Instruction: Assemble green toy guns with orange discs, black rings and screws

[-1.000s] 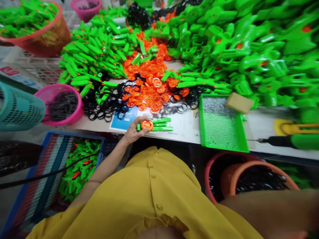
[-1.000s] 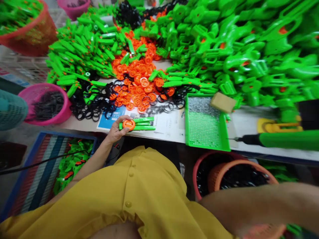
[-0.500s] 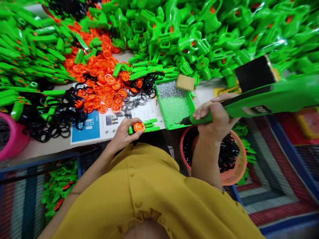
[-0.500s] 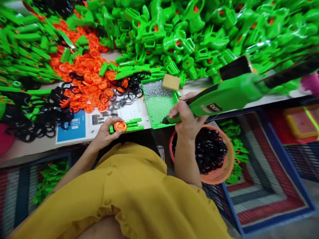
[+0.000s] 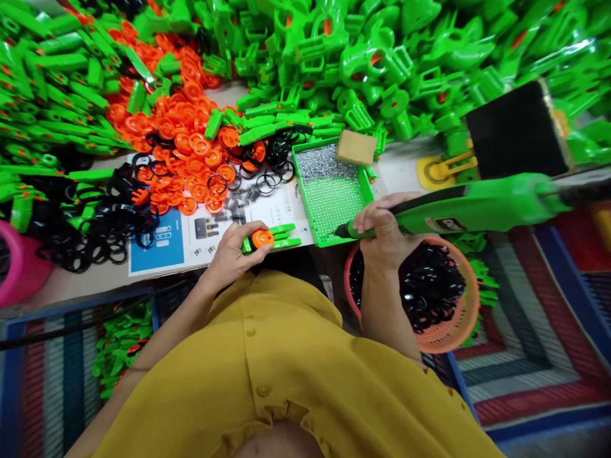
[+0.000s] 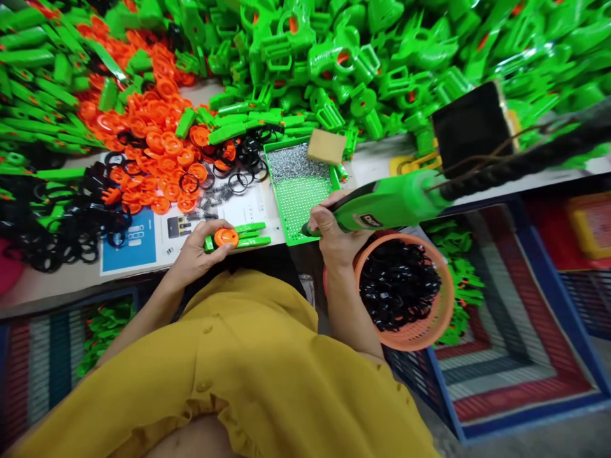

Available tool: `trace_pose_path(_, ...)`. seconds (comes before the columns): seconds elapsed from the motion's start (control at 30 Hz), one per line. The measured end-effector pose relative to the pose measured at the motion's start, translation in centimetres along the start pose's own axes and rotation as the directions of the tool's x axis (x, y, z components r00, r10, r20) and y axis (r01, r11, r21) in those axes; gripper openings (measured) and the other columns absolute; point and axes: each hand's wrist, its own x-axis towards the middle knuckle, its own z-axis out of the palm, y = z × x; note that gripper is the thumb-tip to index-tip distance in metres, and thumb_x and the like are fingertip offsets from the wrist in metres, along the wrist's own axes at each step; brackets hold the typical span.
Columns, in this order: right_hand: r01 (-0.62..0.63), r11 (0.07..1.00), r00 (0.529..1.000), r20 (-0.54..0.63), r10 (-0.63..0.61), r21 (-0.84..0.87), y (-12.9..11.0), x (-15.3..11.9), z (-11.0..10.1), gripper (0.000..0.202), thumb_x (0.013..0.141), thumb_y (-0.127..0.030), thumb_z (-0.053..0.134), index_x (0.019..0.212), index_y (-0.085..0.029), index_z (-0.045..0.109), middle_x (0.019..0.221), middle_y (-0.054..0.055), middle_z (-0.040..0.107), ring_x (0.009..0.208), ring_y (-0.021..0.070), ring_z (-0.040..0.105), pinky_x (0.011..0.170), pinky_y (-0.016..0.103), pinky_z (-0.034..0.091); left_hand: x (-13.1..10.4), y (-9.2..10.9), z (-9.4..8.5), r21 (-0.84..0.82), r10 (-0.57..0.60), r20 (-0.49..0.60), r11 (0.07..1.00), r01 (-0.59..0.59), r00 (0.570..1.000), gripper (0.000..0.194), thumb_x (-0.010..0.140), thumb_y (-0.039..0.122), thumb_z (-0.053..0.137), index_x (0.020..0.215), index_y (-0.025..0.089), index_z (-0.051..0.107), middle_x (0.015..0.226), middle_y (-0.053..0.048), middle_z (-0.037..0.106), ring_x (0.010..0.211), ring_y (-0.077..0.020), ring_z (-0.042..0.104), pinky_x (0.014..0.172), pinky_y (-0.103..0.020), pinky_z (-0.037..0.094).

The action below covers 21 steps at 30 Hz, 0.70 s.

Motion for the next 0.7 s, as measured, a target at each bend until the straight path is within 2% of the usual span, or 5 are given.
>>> trace_pose_path(0.27,-0.001,1.000,1.000,0.005,0.001,0.013,0.4,-0.2,0.1,0.049,0.070,-0.069,0.073,0.075,-0.027,0.049,0.054,-0.007,0.041,0.038,0.0122,0.044,0.035,0.030,0.036,-0.2,0.0,0.1,0.008,0.017,-0.011,1.000,-0.017,1.000,0.029,0.089,0.038,0.063,0.114,0.023,0.065,0.101,-0.003,0.065,0.087,-0.0183,0.053,0.082,-0.030,0.041)
trace_pose_path(0.43,0.031,0.984,0.999,0.005,-0.033,0.174,0.6,0.1,0.2,0.042,0.069,-0.052,0.082,0.073,-0.024,0.051,0.050,-0.010,0.042,0.035,0.0083,0.043,0.034,0.023,0.035,-0.2,0.0,0.2,0.013,0.030,-0.030,0.999,-0.030,0.999,0.028,0.088,0.037,0.064,0.112,0.023,0.066,0.100,-0.003,0.065,0.085,-0.0177,0.052,0.082,-0.030,0.042)
trace_pose_path(0.53,0.055,0.969,0.998,0.023,-0.062,0.241,-0.6,0.7,0.3,0.036,0.070,-0.045,0.084,0.077,-0.023,0.056,0.048,-0.011,0.045,0.035,0.0068,0.044,0.035,0.020,0.036,-0.2,-0.1,0.3,0.005,0.040,-0.043,0.999,-0.039,0.998,0.028,0.087,0.036,0.065,0.112,0.023,0.066,0.100,-0.003,0.066,0.085,-0.0180,0.052,0.082,-0.031,0.042)
trace_pose_path(0.7,0.219,0.849,0.961,0.046,-0.274,0.481,-4.5,1.7,1.7,0.034,0.077,-0.052,0.078,0.079,-0.024,0.059,0.047,-0.012,0.040,0.032,0.0049,0.037,0.033,0.016,0.038,-0.6,-0.6,0.1,-0.091,0.050,-0.088,0.994,-0.058,0.995,0.028,0.086,0.036,0.065,0.111,0.022,0.066,0.099,-0.003,0.066,0.087,-0.0184,0.053,0.083,-0.031,0.042)
